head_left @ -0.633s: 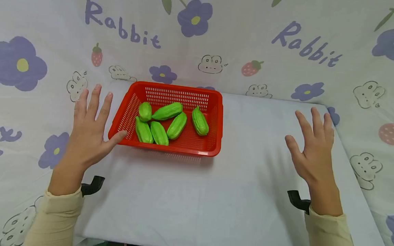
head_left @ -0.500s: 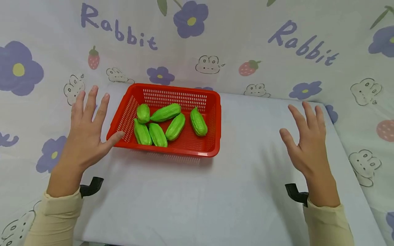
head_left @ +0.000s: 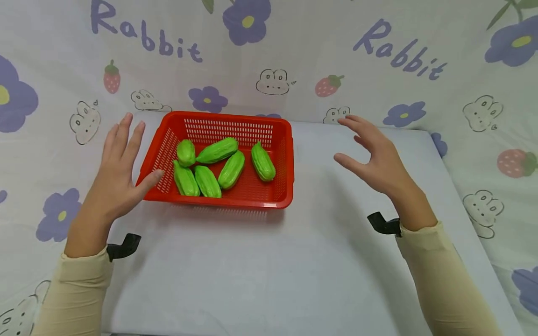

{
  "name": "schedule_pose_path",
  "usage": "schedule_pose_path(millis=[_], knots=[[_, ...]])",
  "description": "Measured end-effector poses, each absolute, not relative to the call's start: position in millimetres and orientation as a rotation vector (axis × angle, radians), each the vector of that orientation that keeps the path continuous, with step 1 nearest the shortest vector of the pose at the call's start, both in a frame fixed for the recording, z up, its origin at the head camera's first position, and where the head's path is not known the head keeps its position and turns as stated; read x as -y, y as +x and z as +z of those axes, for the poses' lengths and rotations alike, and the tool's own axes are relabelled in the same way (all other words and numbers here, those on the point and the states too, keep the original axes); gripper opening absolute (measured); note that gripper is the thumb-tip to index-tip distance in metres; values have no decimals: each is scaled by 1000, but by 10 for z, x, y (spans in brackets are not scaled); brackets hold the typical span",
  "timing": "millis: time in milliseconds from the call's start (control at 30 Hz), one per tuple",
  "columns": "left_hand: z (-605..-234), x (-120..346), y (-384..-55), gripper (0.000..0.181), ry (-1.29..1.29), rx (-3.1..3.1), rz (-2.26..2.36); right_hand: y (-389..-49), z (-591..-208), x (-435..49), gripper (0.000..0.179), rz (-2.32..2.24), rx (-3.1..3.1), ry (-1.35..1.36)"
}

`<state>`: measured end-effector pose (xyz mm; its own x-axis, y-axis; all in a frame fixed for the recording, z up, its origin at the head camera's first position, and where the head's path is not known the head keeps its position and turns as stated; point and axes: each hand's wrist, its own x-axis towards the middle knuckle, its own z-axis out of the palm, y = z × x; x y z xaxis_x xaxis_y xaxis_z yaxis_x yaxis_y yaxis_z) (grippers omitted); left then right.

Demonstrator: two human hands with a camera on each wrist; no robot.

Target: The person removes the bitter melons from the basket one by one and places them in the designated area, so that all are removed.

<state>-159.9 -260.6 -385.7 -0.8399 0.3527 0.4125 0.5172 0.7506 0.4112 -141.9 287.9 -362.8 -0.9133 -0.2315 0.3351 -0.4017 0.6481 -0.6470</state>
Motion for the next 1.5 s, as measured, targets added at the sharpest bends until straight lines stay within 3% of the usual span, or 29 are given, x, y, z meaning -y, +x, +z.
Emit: schedule_pose_path(millis=[433,1500], knots=[[-3955,2664,-1764,95,-622,2738,-904,-1789,-3611,-2543,76,1116,2795,571],[-4080,2601,-2022,96,-583,2966,-901,-2206,-3709,-1927,78,1217,2980,788]])
